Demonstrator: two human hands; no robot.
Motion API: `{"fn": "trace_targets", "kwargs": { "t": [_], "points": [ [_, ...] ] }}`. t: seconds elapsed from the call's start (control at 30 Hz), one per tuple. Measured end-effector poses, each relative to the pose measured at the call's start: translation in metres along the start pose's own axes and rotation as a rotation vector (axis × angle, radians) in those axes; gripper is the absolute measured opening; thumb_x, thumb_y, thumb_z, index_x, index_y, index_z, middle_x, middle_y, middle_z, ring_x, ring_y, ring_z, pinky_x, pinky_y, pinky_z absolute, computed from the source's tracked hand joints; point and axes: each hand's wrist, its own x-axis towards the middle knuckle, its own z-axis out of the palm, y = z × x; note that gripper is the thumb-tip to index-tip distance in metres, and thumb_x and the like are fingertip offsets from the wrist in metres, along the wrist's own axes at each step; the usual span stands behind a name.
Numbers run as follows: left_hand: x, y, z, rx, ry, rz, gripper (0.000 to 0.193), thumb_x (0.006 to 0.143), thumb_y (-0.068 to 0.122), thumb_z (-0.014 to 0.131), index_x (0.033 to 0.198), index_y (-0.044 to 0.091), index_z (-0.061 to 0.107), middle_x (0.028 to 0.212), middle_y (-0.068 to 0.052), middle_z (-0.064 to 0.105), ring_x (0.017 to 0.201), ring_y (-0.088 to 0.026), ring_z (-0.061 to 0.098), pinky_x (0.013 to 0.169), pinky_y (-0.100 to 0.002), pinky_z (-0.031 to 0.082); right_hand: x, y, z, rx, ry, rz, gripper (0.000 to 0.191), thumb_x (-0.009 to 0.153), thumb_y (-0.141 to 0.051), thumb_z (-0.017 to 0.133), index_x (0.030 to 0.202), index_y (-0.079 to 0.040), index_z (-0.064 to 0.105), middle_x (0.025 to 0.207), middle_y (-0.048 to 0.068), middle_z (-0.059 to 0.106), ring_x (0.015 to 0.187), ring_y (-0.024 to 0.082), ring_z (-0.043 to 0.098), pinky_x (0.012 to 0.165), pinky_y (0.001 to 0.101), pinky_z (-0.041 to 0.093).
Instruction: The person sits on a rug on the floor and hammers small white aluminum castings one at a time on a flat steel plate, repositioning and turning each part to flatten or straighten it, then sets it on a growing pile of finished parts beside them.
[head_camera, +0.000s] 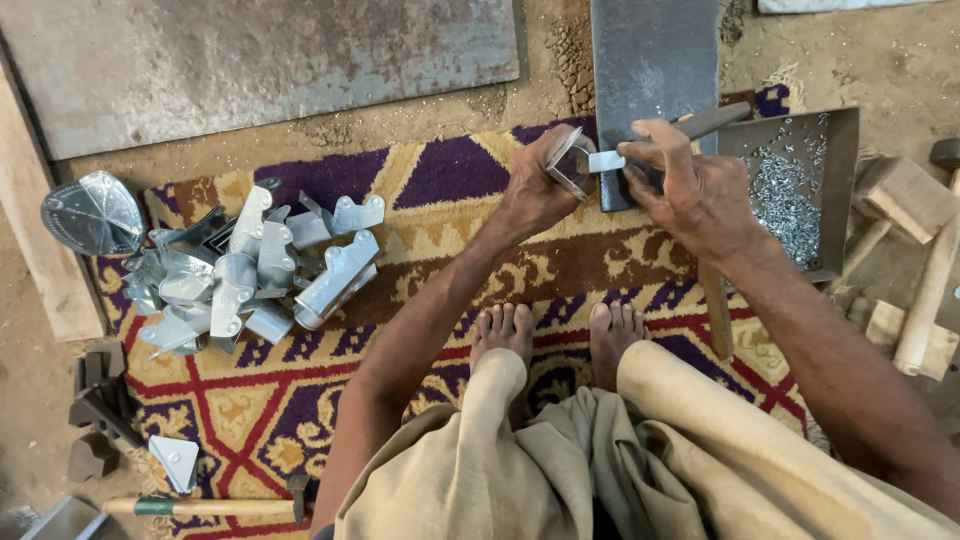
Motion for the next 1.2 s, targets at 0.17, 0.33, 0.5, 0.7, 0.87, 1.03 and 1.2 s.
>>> {"fn": "trace_targets", "kwargs": {
  "t": [0.17,0.33,0.5,0.7,0.87,1.03,1.2],
  "points": [
    [-0.004,-0.004,0.002,-0.032,-0.029,-0.015,0.026,0.078,-0.002,0.08,0.094,0.012,0.065,0.092,-0.001,0.064,0.085,-0.013,0.066,0.073,-0.031,0.06,-0.001,-0.003,0.004,-0.028,-0.01,0.009,0.064,0.1,-0.012,0.082,0.143,-0.005,0.035,0.112,0.014,0.078,0.071,0.021,0.072,0.047,0.0256,0.051],
    [-0.004,-0.013,0.007,-0.039,-0.042,-0.044,0.026,0.078,0.004,0.08,0.095,0.013,0.063,0.091,0.0,0.064,0.081,-0.012,0.066,0.069,-0.03,0.062,0.004,-0.017,-0.009,0.001,-0.144,0.12,0.062,0.103,-0.012,0.08,0.145,-0.006,0.034,0.118,0.011,0.077,0.07,0.02,0.07,0.044,0.0259,0.048],
    [-0.002,-0.021,0.013,0.163,0.036,0.06,0.019,0.083,0.005,0.076,0.094,0.012,0.062,0.087,-0.001,0.062,0.082,-0.013,0.064,0.07,-0.029,0.062,-0.029,-0.043,-0.029,-0.114,0.111,0.226,0.069,0.099,-0.017,0.081,0.145,-0.006,0.032,0.125,0.018,0.061,0.092,0.026,0.07,0.07,0.033,0.06],
    [-0.004,-0.027,0.015,0.039,0.011,-0.068,0.012,0.09,0.004,0.068,0.092,0.014,0.061,0.084,0.001,0.062,0.074,-0.01,0.065,0.062,-0.026,0.063,-0.087,-0.059,-0.042,0.271,0.027,0.828,0.041,0.103,-0.031,0.07,0.115,0.003,0.05,0.09,0.012,0.057,0.069,0.019,0.059,0.054,0.0326,0.051],
    [-0.006,-0.026,0.013,0.013,-0.008,-0.012,0.02,0.08,0.003,0.075,0.093,0.012,0.062,0.083,-0.001,0.063,0.074,-0.011,0.065,0.063,-0.028,0.062,-0.1,-0.073,-0.056,0.561,-0.071,0.989,0.046,0.107,-0.049,0.044,0.102,-0.005,0.054,0.064,0.002,0.052,0.046,0.012,0.049,0.035,0.0298,0.044],
    [-0.006,-0.023,0.012,0.076,0.038,0.054,0.021,0.079,0.004,0.078,0.093,0.011,0.063,0.086,-0.001,0.065,0.078,-0.012,0.067,0.067,-0.029,0.063,-0.085,-0.083,-0.068,0.503,-0.341,0.931,0.053,0.107,-0.052,0.036,0.092,-0.004,0.054,0.058,0.004,0.052,0.041,0.013,0.048,0.029,0.0299,0.039],
    [-0.006,-0.022,0.012,0.042,0.027,0.076,0.025,0.077,0.004,0.078,0.097,0.009,0.063,0.09,-0.002,0.064,0.08,-0.014,0.067,0.069,-0.031,0.062,-0.076,-0.097,-0.072,0.454,-0.098,0.796,0.053,0.111,-0.048,0.033,0.097,-0.001,0.052,0.06,0.004,0.052,0.043,0.012,0.047,0.032,0.0314,0.037]
  ]
}}
